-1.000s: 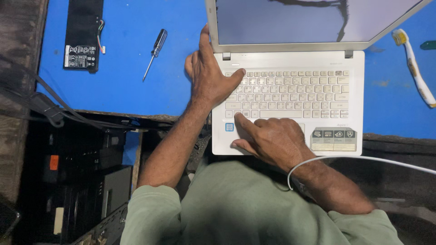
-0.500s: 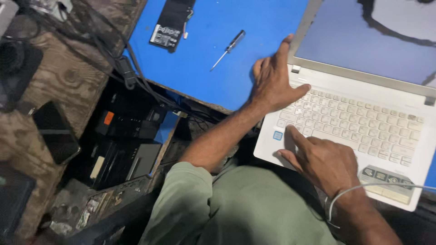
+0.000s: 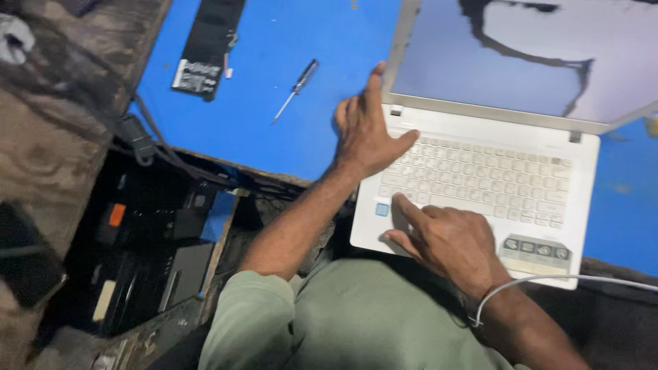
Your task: The person uses a screwdriver to remove screws from the bottom of a white laptop. They then use a toothbrush to clean the vents and edges. Finally, they open the laptop and press keys on the keyboard.
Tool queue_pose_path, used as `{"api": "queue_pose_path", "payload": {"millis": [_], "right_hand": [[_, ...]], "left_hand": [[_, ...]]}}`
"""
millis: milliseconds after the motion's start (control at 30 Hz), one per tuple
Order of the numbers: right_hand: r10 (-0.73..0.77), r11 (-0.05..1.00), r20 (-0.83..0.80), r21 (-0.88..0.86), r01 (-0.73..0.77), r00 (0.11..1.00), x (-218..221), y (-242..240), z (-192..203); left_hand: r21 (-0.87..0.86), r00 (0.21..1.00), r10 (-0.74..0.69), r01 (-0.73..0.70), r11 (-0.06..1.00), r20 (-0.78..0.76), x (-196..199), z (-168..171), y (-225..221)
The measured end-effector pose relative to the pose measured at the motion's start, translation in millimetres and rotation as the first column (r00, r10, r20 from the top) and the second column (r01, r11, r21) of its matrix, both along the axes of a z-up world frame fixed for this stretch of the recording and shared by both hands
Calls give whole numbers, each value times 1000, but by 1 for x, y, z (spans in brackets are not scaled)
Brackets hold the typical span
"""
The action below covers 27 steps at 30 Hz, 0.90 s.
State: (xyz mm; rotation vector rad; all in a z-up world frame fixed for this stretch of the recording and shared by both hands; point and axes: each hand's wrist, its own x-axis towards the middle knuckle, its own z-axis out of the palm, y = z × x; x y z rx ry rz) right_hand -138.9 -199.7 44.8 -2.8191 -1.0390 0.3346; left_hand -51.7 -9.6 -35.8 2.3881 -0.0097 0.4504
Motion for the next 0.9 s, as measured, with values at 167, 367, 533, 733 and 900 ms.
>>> {"api": "queue_pose_path", "payload": {"millis": [167, 367, 533, 733, 900], "right_hand": [[50, 998, -3, 41, -50, 999, 3, -4, 6], [86, 980, 137, 169, -109, 987, 1, -13, 1], [5, 986, 112, 167, -24, 994, -8, -54, -3], [-110, 994, 274, 36, 104, 956, -26, -113, -15], [-256, 966, 320, 53, 253, 912, -35, -142, -44]], "left_hand": [[14, 1000, -19, 19, 1000, -8, 1, 6, 1], [-7, 998, -56, 56, 998, 0, 2, 3, 2], [-26, 998, -55, 56, 998, 23, 2, -11, 6], [24, 992, -112, 111, 994, 58, 7, -16, 7], [-30, 990, -142, 142, 989, 4, 5, -9, 8]]}}
